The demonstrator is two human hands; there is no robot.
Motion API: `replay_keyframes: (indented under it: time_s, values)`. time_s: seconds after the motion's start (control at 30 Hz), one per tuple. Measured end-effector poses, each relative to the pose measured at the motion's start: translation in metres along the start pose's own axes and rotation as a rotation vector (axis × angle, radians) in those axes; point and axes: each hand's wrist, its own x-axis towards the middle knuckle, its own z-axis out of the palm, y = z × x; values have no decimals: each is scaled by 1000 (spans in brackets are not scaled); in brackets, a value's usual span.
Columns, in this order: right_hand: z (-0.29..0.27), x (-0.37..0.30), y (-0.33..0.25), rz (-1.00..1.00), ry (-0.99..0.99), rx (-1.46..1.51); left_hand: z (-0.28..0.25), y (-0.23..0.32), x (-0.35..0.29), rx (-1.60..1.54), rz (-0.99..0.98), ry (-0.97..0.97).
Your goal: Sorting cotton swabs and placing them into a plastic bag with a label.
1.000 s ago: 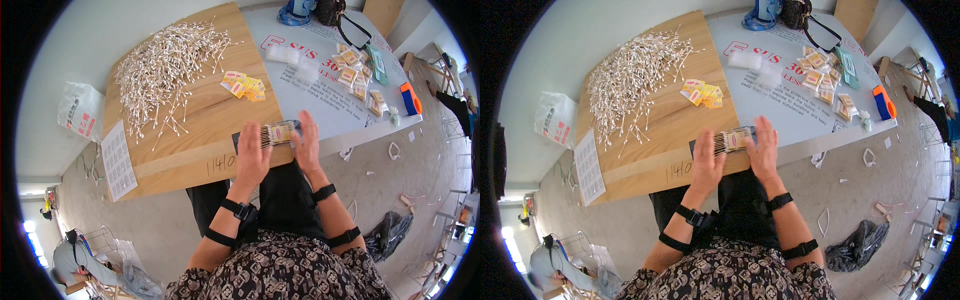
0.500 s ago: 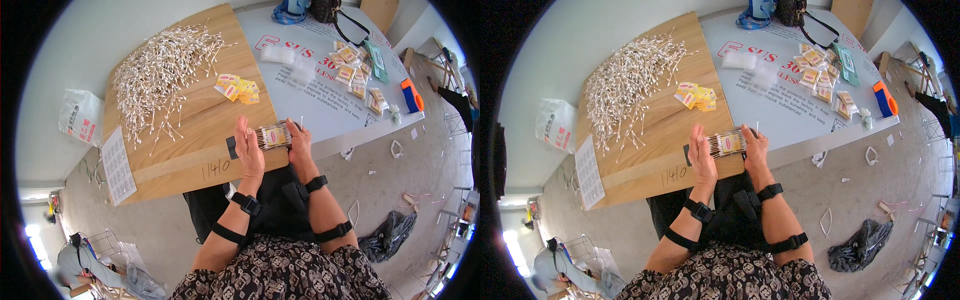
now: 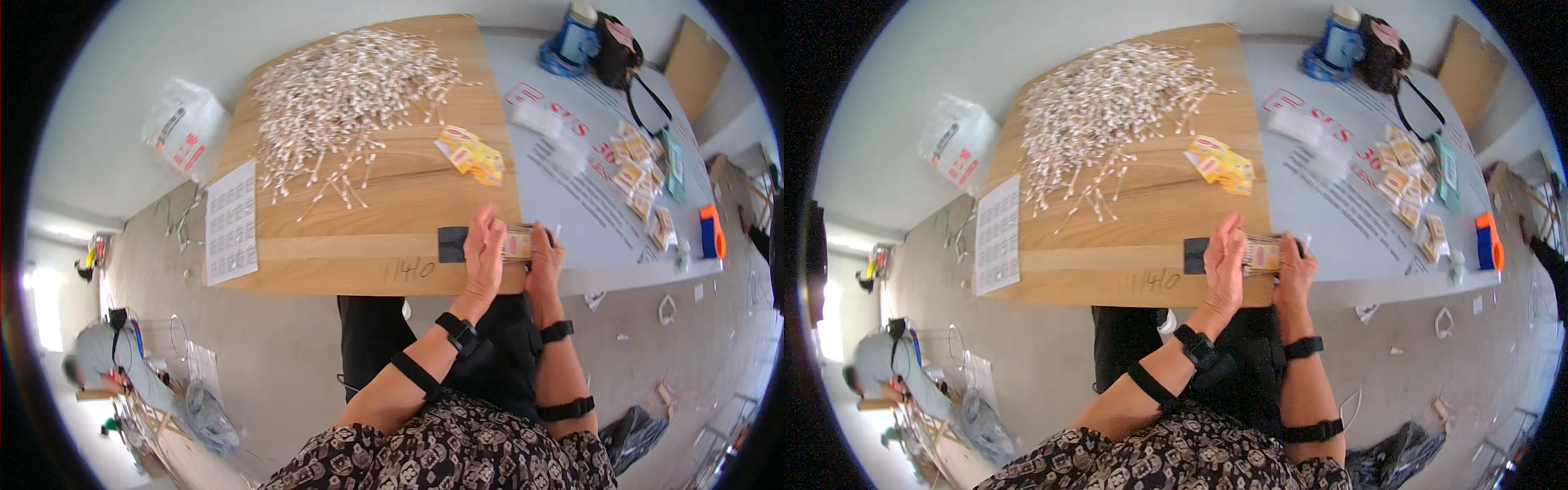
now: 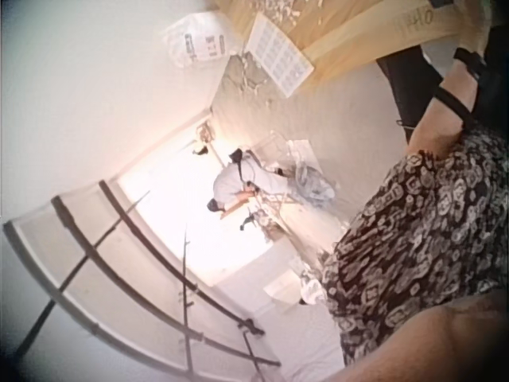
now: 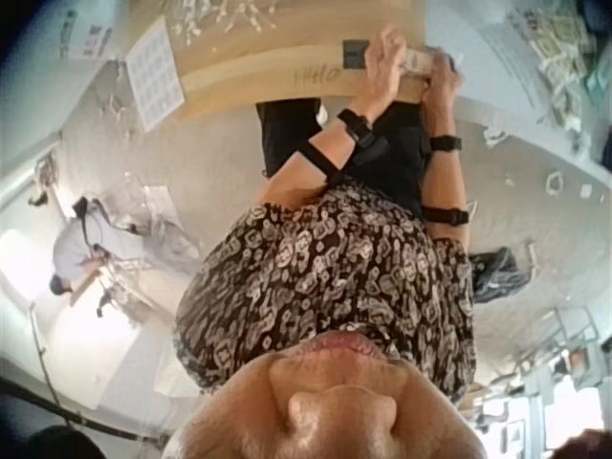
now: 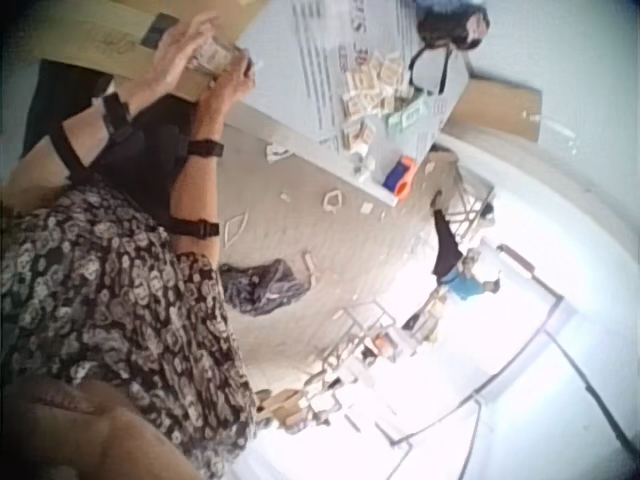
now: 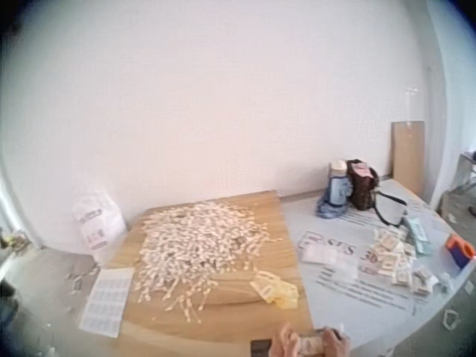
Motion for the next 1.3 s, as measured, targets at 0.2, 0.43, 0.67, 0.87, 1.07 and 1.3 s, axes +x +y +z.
replay_keyframes:
  time_s: [0.2, 0.43, 0.67, 0.87, 1.07, 1.3]
  values:
    - [-4, -11, -15, -11, 14, -49, -113, 19, 54, 717, 320, 215]
    - [-26, -24, -11, -372, 295, -271, -218, 78, 114, 1470, -48, 546]
    - [19, -56, -29, -773, 181, -738, -194, 53, 101, 1465, 194, 371]
    - [60, -63, -10, -771, -313, -924, -165, 37, 46, 1429, 397, 63]
    - [90, -54, 26, -569, -491, -914, -167, 63, 7, 1249, 435, 84]
    - [118, -46, 25, -628, -416, -1010, -193, 68, 3, 1345, 319, 28]
